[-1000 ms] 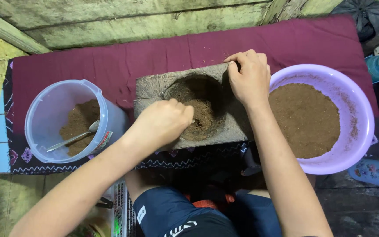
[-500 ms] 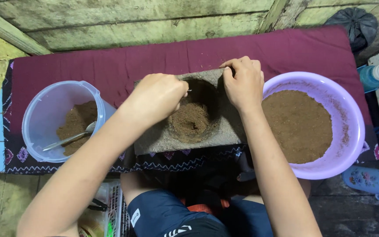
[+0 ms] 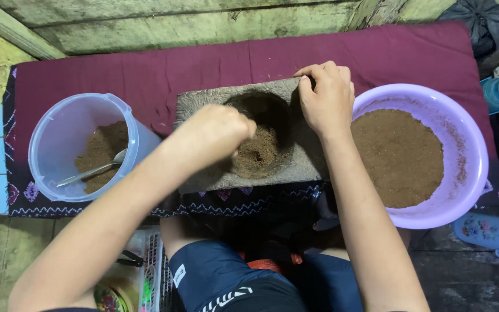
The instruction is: Transferring brown powder from a stone mortar into different containers using a spoon
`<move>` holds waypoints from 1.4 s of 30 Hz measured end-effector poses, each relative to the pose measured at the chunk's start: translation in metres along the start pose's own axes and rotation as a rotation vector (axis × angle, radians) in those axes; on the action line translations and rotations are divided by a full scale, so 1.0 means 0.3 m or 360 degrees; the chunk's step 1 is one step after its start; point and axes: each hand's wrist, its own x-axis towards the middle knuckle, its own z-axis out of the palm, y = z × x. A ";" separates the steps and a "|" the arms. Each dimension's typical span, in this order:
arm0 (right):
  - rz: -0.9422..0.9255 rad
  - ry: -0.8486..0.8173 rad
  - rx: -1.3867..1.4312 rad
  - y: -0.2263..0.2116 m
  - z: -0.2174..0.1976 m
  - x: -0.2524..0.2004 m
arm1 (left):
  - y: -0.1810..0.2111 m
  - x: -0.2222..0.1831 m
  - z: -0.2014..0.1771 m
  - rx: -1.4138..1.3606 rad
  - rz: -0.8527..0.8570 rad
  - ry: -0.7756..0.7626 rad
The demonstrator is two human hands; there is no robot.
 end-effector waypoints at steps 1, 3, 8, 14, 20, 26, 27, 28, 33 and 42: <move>-0.0006 0.0001 -0.0003 -0.002 0.003 -0.001 | -0.024 0.006 -0.006 0.0000 -0.0003 0.0006; 0.0020 0.0072 0.0024 -0.004 0.010 -0.002 | -0.075 0.023 -0.021 -0.0274 -0.0165 -0.0061; 0.0048 0.0061 0.0041 -0.018 0.002 -0.001 | -0.128 0.002 0.004 -0.0170 -0.0269 0.0044; 0.0040 0.0024 0.0010 -0.008 0.009 0.000 | -0.080 -0.070 0.042 0.0069 -0.0118 0.0166; 0.0079 0.0023 0.0007 -0.019 -0.004 0.002 | -0.057 -0.094 0.044 0.0023 -0.0029 0.0300; 0.0055 0.0011 -0.0001 -0.015 -0.009 0.008 | -0.002 -0.093 0.020 0.0078 0.0071 0.0365; 0.0053 0.0014 0.0011 -0.017 -0.006 0.006 | -0.004 -0.096 0.020 0.0113 0.0104 0.0481; 0.0055 0.0013 0.0011 -0.020 -0.003 0.004 | -0.024 -0.093 0.051 0.0111 0.0105 0.0480; 0.0040 0.0076 0.0059 -0.023 0.003 -0.006 | -0.018 -0.069 0.059 -0.0357 -0.0021 0.0468; 0.0070 0.0091 0.0216 -0.008 -0.002 0.012 | -0.088 -0.006 0.235 -0.0355 -0.0006 0.0368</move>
